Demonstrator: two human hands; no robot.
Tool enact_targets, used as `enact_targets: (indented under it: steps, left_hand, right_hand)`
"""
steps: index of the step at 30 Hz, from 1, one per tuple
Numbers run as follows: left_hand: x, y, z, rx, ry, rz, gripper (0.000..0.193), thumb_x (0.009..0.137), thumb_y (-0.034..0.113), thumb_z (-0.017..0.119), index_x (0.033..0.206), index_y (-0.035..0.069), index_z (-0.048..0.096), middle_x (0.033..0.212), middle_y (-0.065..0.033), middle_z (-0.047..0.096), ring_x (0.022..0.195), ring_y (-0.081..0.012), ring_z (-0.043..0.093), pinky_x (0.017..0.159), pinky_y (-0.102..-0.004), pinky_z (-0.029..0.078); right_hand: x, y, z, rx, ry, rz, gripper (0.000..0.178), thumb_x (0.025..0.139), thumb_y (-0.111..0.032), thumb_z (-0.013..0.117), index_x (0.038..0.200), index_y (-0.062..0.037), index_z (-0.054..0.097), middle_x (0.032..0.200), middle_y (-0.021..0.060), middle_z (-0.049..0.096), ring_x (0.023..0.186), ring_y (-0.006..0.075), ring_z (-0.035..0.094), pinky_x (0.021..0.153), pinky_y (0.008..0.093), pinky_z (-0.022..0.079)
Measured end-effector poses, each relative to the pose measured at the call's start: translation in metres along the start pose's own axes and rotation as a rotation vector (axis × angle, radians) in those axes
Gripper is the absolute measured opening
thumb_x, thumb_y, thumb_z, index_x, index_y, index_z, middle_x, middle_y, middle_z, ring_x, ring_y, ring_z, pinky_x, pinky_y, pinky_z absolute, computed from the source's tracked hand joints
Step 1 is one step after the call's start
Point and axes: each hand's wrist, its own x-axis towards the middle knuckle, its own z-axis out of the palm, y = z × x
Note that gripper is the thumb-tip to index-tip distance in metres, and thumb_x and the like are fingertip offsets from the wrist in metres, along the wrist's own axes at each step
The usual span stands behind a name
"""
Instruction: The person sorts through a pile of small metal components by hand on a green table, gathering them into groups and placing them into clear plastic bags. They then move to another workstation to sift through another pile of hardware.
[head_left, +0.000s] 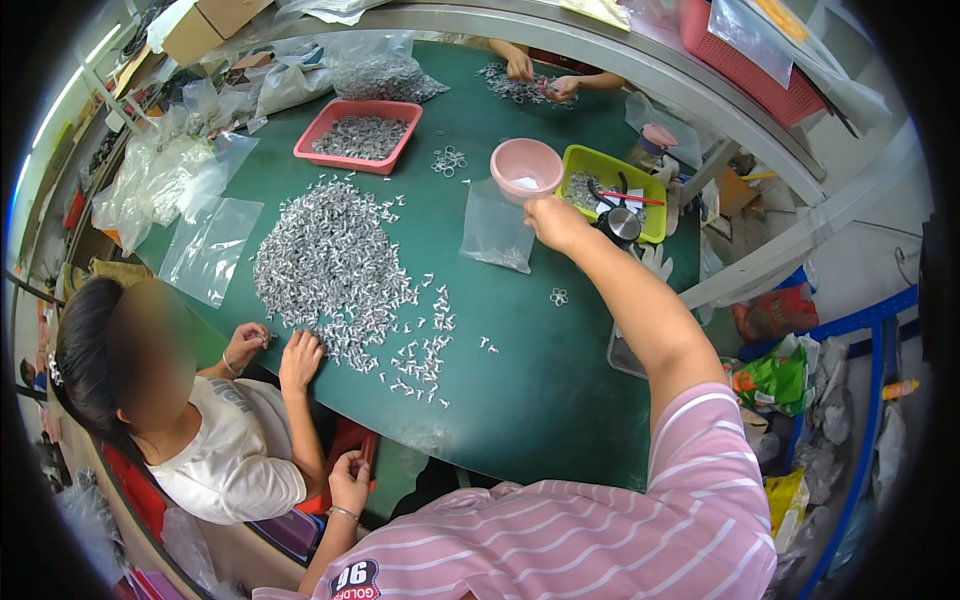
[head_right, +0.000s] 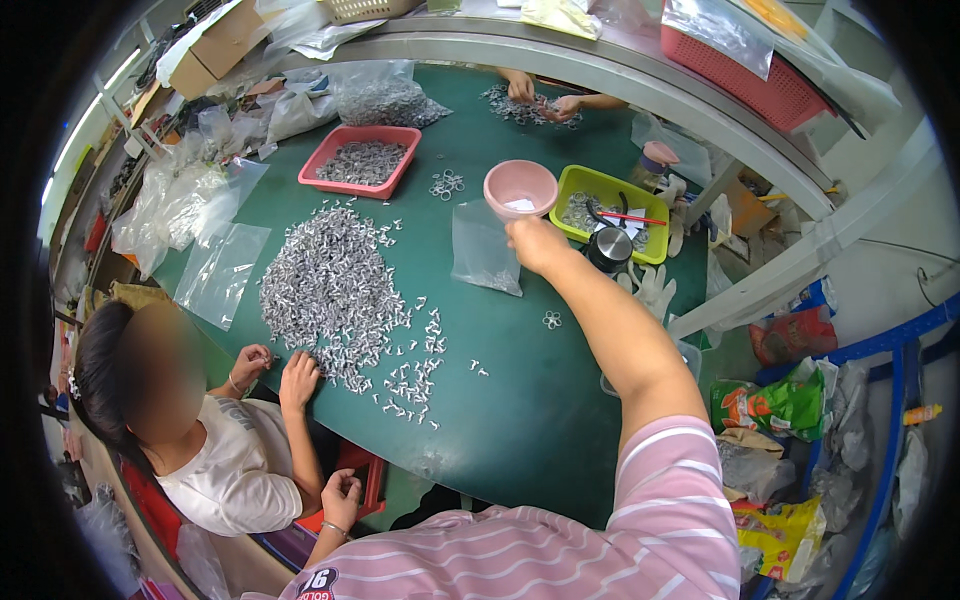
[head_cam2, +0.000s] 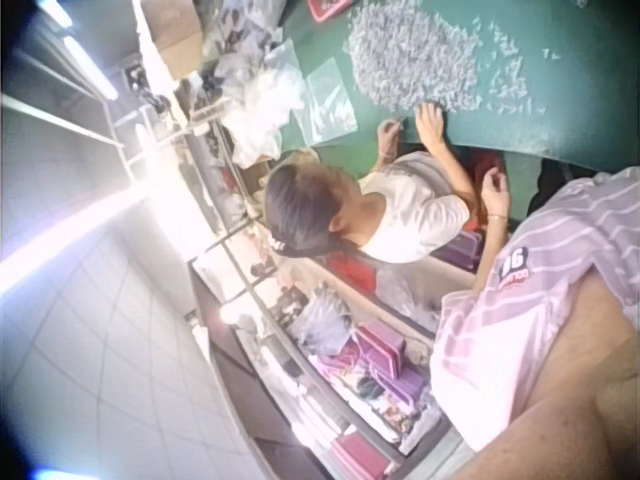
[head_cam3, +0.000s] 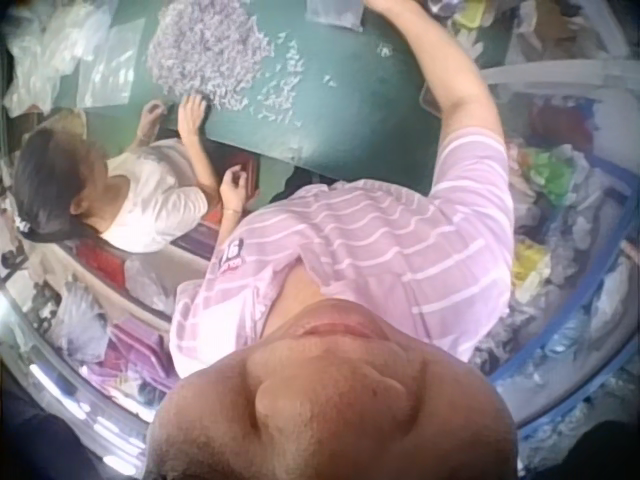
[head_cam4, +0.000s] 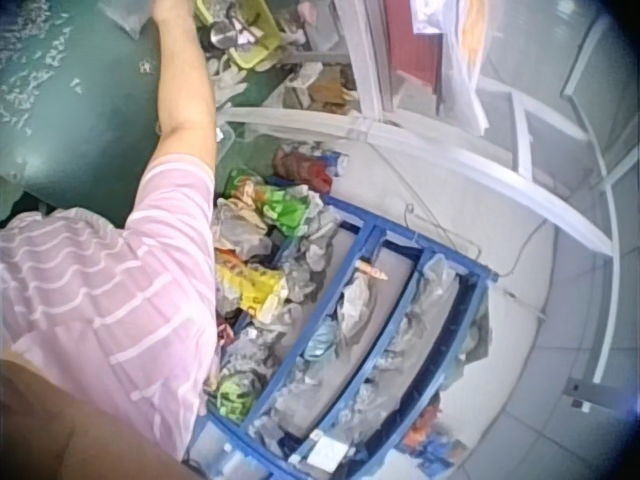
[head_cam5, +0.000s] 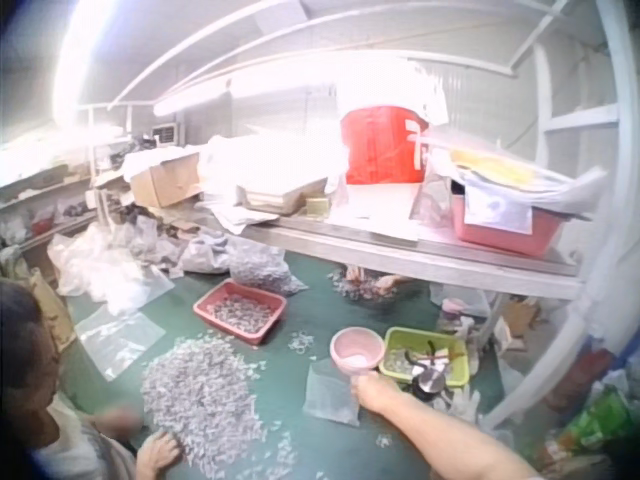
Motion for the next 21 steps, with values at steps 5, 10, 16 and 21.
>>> enact_targets:
  steps: [5,10,16,21]
  left_hand:
    - [-0.004,-0.011,0.000,-0.009,-0.010,-0.079,0.021,0.077,-0.002,0.059,0.097,0.000,0.057,0.076,-0.0054,0.061,0.066,-0.0105,0.058,0.063,-0.0250,0.049]
    - [-0.008,-0.019,-0.003,0.037,-0.005,-0.112,0.021,0.077,-0.001,0.060,0.098,0.000,0.057,0.076,-0.0074,0.063,0.067,-0.0122,0.059,0.064,-0.0257,0.050]
    - [-0.017,-0.048,-0.004,0.130,-0.009,-0.155,0.021,0.076,-0.001,0.060,0.096,-0.002,0.057,0.074,-0.0068,0.061,0.065,-0.0127,0.058,0.061,-0.0255,0.049]
    - [-0.032,-0.077,-0.010,0.111,-0.011,-0.309,0.019,0.075,0.000,0.061,0.093,-0.001,0.057,0.071,-0.0054,0.059,0.062,-0.0122,0.056,0.058,-0.0255,0.047]
  right_hand:
    - [0.017,0.010,-0.017,0.015,0.146,0.081,0.009,0.076,-0.002,0.055,0.083,-0.0006,0.061,0.096,0.0213,0.059,0.092,0.0362,0.057,0.078,0.0418,0.046]
    - [0.022,0.029,-0.018,0.031,0.272,0.031,0.008,0.073,-0.004,0.062,0.075,0.0023,0.059,0.083,0.0214,0.058,0.084,0.0383,0.056,0.075,0.0430,0.044]
    - [0.018,0.034,-0.007,-0.063,0.013,0.180,0.013,0.079,-0.010,0.059,0.090,-0.0035,0.063,0.102,0.0183,0.056,0.098,0.0329,0.056,0.083,0.0413,0.045]
    - [0.014,0.023,-0.006,-0.013,0.037,0.222,0.015,0.077,-0.010,0.062,0.090,-0.0038,0.062,0.102,0.0163,0.057,0.098,0.0318,0.056,0.083,0.0404,0.045]
